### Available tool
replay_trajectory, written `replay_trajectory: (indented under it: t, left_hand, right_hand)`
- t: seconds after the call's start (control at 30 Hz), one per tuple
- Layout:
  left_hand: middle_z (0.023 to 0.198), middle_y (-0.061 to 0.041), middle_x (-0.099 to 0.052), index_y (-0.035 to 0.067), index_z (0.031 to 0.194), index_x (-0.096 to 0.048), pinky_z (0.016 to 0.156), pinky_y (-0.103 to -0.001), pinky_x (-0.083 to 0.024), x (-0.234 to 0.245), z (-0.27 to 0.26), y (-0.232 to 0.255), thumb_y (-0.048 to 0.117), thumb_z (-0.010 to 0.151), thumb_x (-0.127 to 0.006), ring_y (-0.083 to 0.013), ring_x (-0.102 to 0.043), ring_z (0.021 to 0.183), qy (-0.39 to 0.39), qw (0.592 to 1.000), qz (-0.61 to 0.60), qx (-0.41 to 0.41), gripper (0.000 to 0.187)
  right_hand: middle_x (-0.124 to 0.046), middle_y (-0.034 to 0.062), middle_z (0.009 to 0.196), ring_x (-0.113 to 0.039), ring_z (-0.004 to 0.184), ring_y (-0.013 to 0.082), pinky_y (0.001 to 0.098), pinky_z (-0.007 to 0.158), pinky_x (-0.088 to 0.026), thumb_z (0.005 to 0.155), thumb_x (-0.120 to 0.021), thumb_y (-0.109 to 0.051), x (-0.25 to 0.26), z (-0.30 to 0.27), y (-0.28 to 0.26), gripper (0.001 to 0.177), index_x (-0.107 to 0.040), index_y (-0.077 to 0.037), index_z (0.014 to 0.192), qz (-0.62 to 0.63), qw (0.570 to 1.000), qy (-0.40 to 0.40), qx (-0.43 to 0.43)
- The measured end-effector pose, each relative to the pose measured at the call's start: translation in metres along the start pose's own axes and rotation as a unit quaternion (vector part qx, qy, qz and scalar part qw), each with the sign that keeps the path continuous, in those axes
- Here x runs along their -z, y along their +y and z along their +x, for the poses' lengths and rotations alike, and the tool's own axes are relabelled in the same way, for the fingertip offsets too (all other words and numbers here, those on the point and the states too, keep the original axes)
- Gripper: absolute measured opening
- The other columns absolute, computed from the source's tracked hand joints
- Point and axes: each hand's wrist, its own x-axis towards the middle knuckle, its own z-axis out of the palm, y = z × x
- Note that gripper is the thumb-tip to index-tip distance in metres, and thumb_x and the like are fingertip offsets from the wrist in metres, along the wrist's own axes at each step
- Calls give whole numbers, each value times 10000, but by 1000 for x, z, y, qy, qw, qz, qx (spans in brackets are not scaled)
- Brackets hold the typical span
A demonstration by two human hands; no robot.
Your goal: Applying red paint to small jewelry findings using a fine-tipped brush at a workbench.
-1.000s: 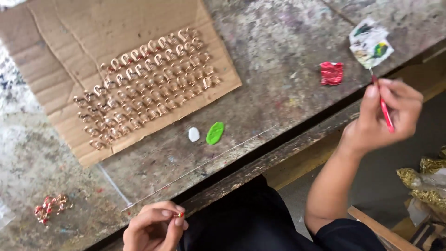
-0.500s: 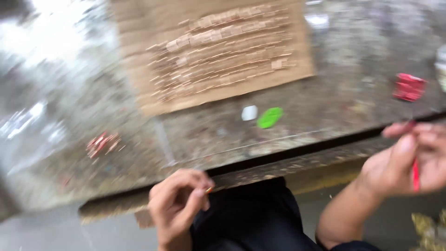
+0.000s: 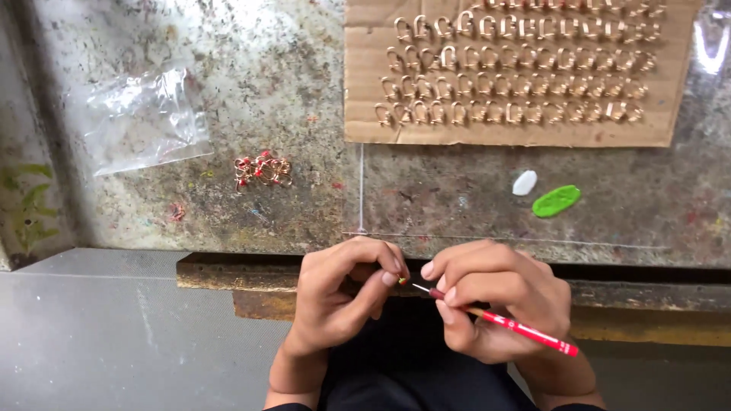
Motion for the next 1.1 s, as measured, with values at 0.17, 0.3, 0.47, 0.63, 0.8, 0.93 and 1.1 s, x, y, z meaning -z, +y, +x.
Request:
replay_trajectory:
  t: [0.17,0.3,0.47,0.63,0.8,0.93,1.1]
  left_hand:
    - [890,-127,-692,15,949,-619,679,-257,-536,4,3,-4,69,1001,-586,-185,-652,711,0,1000,15,5,82]
    - [903,-138,-694,-2,957,-616,760,-282,-575,6,4,-10,39,997,-585,-229,-712,795,-6,1000,11,2,66]
    - [888,-137,-677,-8,954,-607,741,-274,-569,8,7,-13,22,997,-574,-223,-700,775,-20,1000,10,7,62]
    - [872,-143,-668,-21,951,-598,744,-284,-578,8,8,-17,0,996,-565,-238,-708,778,-22,1000,0,8,60]
    - [887,-149,-675,-23,958,-605,762,-291,-592,8,7,-20,-12,991,-569,-246,-720,788,-24,1000,4,5,50]
    - [889,-157,-675,-29,955,-602,765,-295,-591,8,8,-20,-14,993,-561,-252,-718,786,-30,1000,6,4,58]
    - [862,-156,-667,-35,935,-598,737,-293,-594,7,9,-22,-15,989,-561,-256,-718,761,-22,1000,6,2,69]
  right_hand:
    - [-674,49,812,-848,827,221,202,656,-662,896,-654,-92,-4,-4,5,96,-583,-100,831,-36,999,-14,-30]
    - [-706,26,798,-863,786,194,165,619,-623,875,-674,-94,-7,-9,13,101,-614,-124,800,-60,998,3,-28]
    - [-722,-21,786,-851,765,136,137,591,-546,875,-675,-138,-7,-13,24,95,-625,-162,798,-87,996,2,-8]
    - [-739,-53,838,-855,811,107,149,637,-552,883,-690,-148,-1,-12,24,75,-637,-180,840,-105,994,-35,-9]
    - [-766,-13,876,-864,854,125,166,673,-598,880,-702,-151,4,-9,25,45,-657,-147,879,-88,993,-77,-1]
    - [-770,-22,904,-861,884,120,167,689,-592,884,-707,-150,8,-5,24,46,-662,-150,891,-96,990,-102,-1]
    - [-770,-18,905,-870,890,134,174,715,-604,869,-736,-144,9,-6,27,74,-667,-146,895,-87,991,-105,1]
